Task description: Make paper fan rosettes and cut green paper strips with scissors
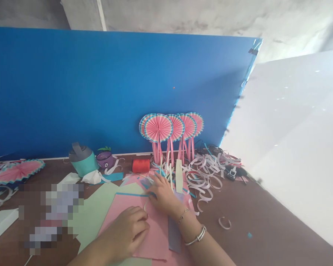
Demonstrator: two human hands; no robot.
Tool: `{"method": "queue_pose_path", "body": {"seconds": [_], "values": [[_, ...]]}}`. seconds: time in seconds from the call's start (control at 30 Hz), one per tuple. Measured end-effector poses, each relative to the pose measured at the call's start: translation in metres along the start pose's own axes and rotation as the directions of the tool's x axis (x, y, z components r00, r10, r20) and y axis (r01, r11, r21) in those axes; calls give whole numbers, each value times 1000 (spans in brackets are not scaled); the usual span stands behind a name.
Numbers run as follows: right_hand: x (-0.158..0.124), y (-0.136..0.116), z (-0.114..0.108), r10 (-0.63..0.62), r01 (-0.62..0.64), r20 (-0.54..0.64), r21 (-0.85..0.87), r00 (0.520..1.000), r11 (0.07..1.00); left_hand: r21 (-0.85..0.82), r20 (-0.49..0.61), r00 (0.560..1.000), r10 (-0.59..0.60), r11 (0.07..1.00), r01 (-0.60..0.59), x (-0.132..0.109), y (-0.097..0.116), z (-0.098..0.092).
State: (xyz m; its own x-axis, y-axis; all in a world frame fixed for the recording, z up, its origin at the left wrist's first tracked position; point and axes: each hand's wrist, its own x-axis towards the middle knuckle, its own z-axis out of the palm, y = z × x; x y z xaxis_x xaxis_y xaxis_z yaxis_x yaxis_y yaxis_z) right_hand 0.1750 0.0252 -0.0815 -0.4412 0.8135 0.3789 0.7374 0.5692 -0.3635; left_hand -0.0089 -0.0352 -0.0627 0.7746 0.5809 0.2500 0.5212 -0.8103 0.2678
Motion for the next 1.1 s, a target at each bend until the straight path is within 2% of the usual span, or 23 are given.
{"method": "queue_pose_path", "body": {"seconds": [0.17, 0.3, 0.37, 0.43, 0.53, 0.6, 0.67, 0.73, 0.77, 0.87, 0.93, 1.03, 1.1], "values": [[4, 9, 3, 71, -76, -152, -29, 986, 997, 0, 36, 998, -47, 999, 47, 0, 2, -1], [6, 24, -9, 233, -218, -281, 84, 931, 972, 8, 53, 998, -47, 999, 47, 1, 3, -3], [5, 30, -16, 374, -334, -240, 191, 896, 923, 15, 44, 998, -45, 999, 44, 1, 3, -3], [2, 33, -22, 491, -452, -146, 235, 859, 860, 21, 40, 998, -44, 999, 43, 1, 3, -2], [-1, 30, -24, 568, -551, -32, 205, 823, 809, 23, 48, 998, -45, 999, 44, 1, 2, -2], [-1, 27, -20, 547, -532, 10, 248, 837, 810, 22, 55, 997, -48, 999, 47, 1, 2, -2], [1, 24, -16, 458, -430, 9, 362, 889, 827, 14, 58, 997, -50, 999, 49, 0, 2, -2], [4, 23, -12, 377, -310, -67, 446, 924, 839, -5, 62, 997, -53, 999, 53, 0, 3, -2], [5, 23, -12, 358, -269, -127, 447, 925, 853, -22, 65, 996, -54, 998, 56, 0, 4, -2], [6, 21, -17, 343, -246, -336, 300, 877, 922, -132, 61, 996, -71, 988, 79, 0, 6, -1], [4, 16, -24, 268, -227, -444, 144, 855, 963, -250, 38, 993, -111, 961, 117, 1, 5, 0], [2, 2, -34, 144, -171, -487, -12, 862, 985, -463, -49, 963, -264, 861, 212, 4, -3, 0], [1, -8, -37, 99, -117, -469, -8, 878, 993, -647, -81, 901, -427, 710, 279, 7, -12, -1]]}}
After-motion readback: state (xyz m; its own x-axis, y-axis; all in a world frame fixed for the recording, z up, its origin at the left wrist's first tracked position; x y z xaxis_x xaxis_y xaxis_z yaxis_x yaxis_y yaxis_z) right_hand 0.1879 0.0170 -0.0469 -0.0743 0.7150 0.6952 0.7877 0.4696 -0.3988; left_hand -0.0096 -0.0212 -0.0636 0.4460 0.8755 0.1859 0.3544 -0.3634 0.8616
